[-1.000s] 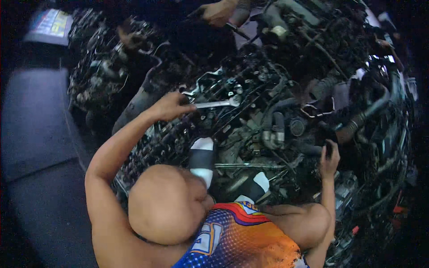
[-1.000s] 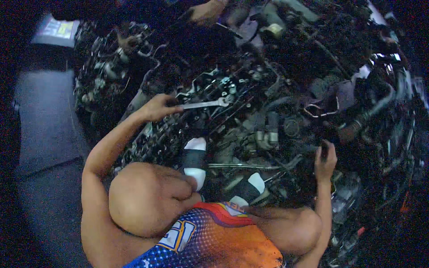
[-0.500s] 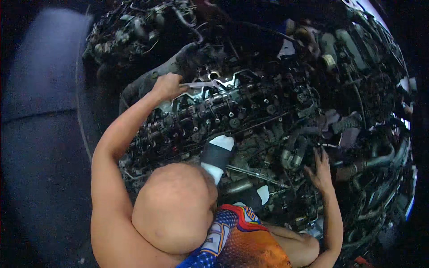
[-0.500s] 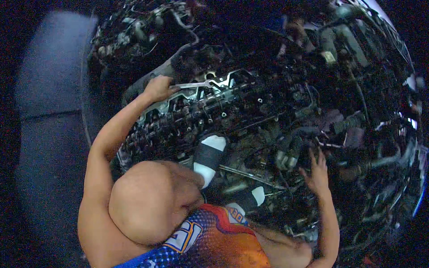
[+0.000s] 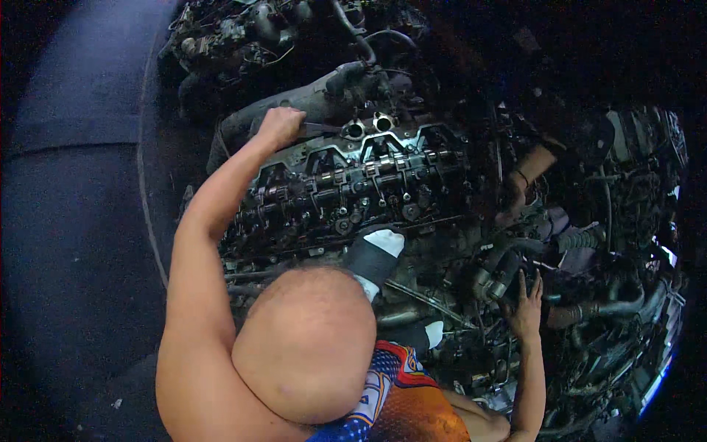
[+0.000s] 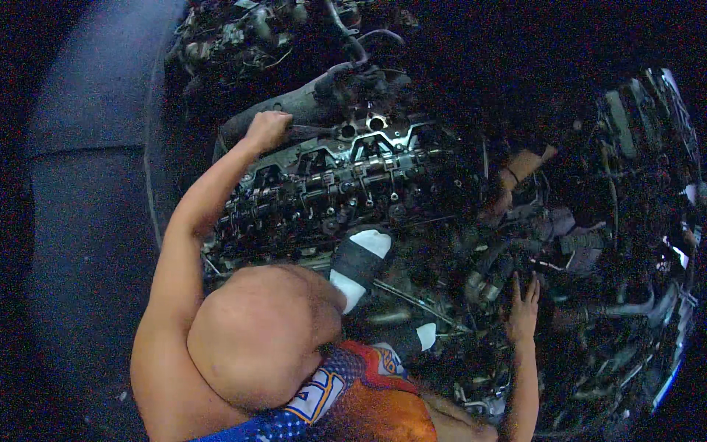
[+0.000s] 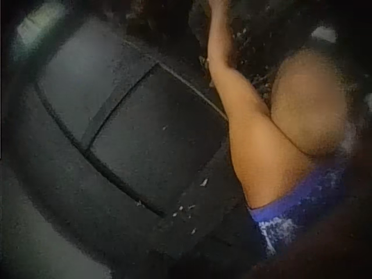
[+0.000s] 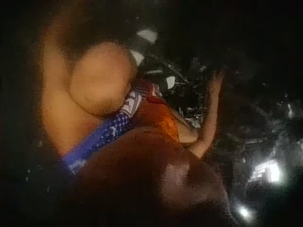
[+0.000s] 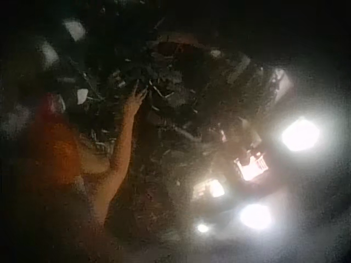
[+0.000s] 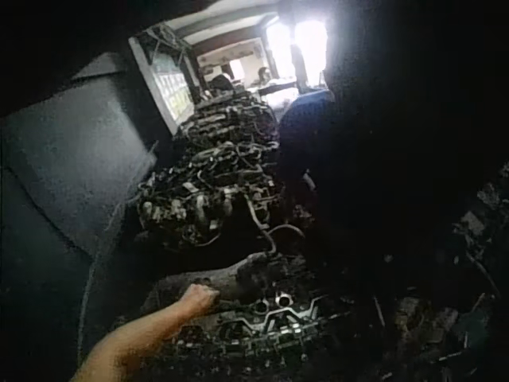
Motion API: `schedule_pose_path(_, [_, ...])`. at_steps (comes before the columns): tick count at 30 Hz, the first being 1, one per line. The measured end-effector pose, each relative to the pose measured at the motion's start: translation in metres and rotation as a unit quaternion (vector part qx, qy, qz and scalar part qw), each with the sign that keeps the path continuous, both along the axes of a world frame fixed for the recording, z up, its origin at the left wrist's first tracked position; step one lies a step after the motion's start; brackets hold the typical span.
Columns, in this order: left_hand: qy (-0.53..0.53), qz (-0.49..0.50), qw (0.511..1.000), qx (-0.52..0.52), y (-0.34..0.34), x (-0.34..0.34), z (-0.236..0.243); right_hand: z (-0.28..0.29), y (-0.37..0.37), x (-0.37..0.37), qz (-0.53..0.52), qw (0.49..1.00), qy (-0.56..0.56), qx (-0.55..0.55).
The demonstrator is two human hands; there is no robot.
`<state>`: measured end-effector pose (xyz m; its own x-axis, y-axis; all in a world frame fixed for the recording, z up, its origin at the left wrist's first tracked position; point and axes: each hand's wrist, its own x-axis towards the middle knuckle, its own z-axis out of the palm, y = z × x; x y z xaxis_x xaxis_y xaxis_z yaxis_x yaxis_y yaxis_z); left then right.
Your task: The person works on an open engine block, using a wrench to tighten or loosen bolts on the cylinder head and manipulating engine components by hand.
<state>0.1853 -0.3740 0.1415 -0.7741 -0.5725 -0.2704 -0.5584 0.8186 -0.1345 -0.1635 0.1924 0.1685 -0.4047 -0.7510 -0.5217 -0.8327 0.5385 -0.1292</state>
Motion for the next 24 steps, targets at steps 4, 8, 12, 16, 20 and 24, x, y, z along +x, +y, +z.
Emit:
schedule_pose_path(4, [-0.028,0.044,0.999,0.005,0.005,-0.017,-0.025,-0.006,-0.005,0.000,-0.001,1.000,-0.002,0.007])
schedule_pose_path(8, [-0.073,0.162,0.983,0.044,0.001,-0.032,-0.043,-0.021,-0.010,-0.001,-0.004,1.000,0.011,0.003])
schedule_pose_path(12, [-0.052,0.236,0.969,0.050,-0.013,-0.052,-0.070,-0.025,-0.010,-0.010,-0.037,0.997,-0.002,0.063])
schedule_pose_path(16, [-0.027,0.177,0.984,-0.010,-0.004,-0.053,-0.081,-0.038,0.000,-0.014,0.003,0.999,0.037,0.039])
schedule_pose_path(20, [-0.093,0.022,0.994,-0.043,-0.001,-0.035,-0.080,-0.035,-0.008,-0.012,0.006,1.000,0.029,0.005])
schedule_pose_path(24, [-0.077,0.023,0.996,0.038,0.012,-0.051,-0.058,-0.029,0.008,-0.013,-0.017,0.999,0.019,0.029])
